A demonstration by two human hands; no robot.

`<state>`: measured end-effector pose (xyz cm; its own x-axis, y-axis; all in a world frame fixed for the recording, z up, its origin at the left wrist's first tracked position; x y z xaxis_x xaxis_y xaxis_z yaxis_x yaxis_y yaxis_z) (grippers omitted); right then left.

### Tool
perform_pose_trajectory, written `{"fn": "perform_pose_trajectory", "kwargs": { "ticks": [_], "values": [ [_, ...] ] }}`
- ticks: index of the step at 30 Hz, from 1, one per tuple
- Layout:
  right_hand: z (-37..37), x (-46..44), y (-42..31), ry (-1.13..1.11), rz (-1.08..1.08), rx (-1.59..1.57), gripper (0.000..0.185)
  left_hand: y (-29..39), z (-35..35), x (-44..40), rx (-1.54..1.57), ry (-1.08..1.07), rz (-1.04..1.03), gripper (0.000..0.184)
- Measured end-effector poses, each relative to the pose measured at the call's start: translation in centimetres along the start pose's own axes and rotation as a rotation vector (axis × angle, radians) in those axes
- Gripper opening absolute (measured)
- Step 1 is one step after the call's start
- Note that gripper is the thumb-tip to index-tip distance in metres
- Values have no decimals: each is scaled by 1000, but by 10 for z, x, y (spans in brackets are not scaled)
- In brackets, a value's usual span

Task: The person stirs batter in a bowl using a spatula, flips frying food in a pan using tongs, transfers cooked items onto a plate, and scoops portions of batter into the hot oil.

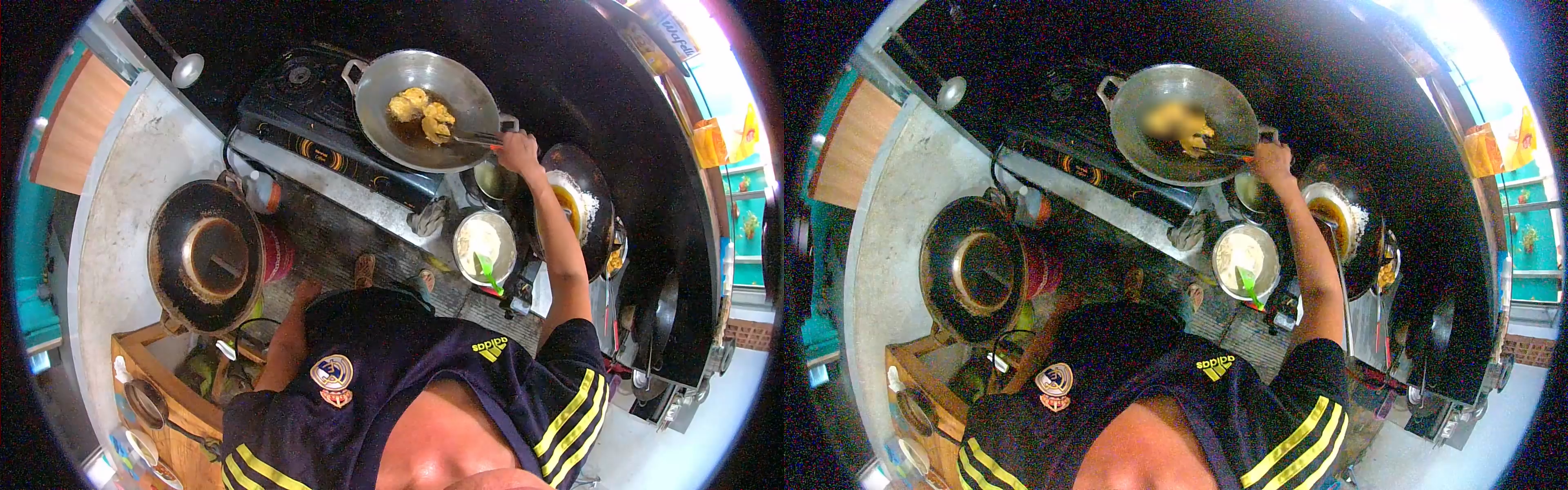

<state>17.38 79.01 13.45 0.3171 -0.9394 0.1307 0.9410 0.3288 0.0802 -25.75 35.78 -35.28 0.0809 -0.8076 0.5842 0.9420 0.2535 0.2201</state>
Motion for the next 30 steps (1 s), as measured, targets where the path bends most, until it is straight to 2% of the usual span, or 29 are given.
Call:
{"fn": "perform_pose_trajectory", "kwargs": {
  "ticks": [1,5,7,10,11,13,16,18,19,22,25,27,28,30],
  "values": [
    [8,5,-15,54,65,71,33,1,-2,-3,-1,-2,-32,34],
    [19,15,-59,232,257,191,34,0,5,6,203,-137,66,38],
    [17,17,-72,214,269,197,35,-1,-6,-7,122,-121,3,40],
    [15,18,-82,256,301,238,40,5,16,6,256,-62,61,38],
    [16,19,-84,282,311,238,41,8,10,-2,142,-9,-44,37],
    [18,24,-87,329,330,235,41,11,4,-6,50,21,-115,36],
    [24,29,-84,284,305,176,42,12,5,1,81,-47,-59,34],
    [20,23,-64,261,253,184,43,14,-2,-1,-73,-48,-149,33],
    [16,19,-55,249,225,189,43,21,-8,-3,-285,-17,-269,33],
    [42,15,-26,286,91,234,37,5,12,13,197,-122,60,34],
    [48,-4,17,287,-18,252,30,6,13,17,199,-247,128,36],
    [51,-9,31,324,-29,261,30,4,12,16,251,-185,163,35],
    [49,-12,37,322,-36,258,30,5,13,14,255,-152,151,35],
    [42,-18,45,333,-32,255,34,9,2,2,70,-51,-55,35]
  ]
}}
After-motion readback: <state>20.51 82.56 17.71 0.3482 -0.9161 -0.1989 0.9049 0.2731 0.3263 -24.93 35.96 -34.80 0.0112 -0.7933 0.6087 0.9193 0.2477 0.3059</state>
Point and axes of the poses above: each hand's wrist, its own x-axis away from the middle knuckle, its own z-axis out of the back of the hand, y = z × x, the point moved 9 cm from there along -x, towards the middle knuckle, and after that the axes turned 13 degrees about -x, right-handed, at the moved point
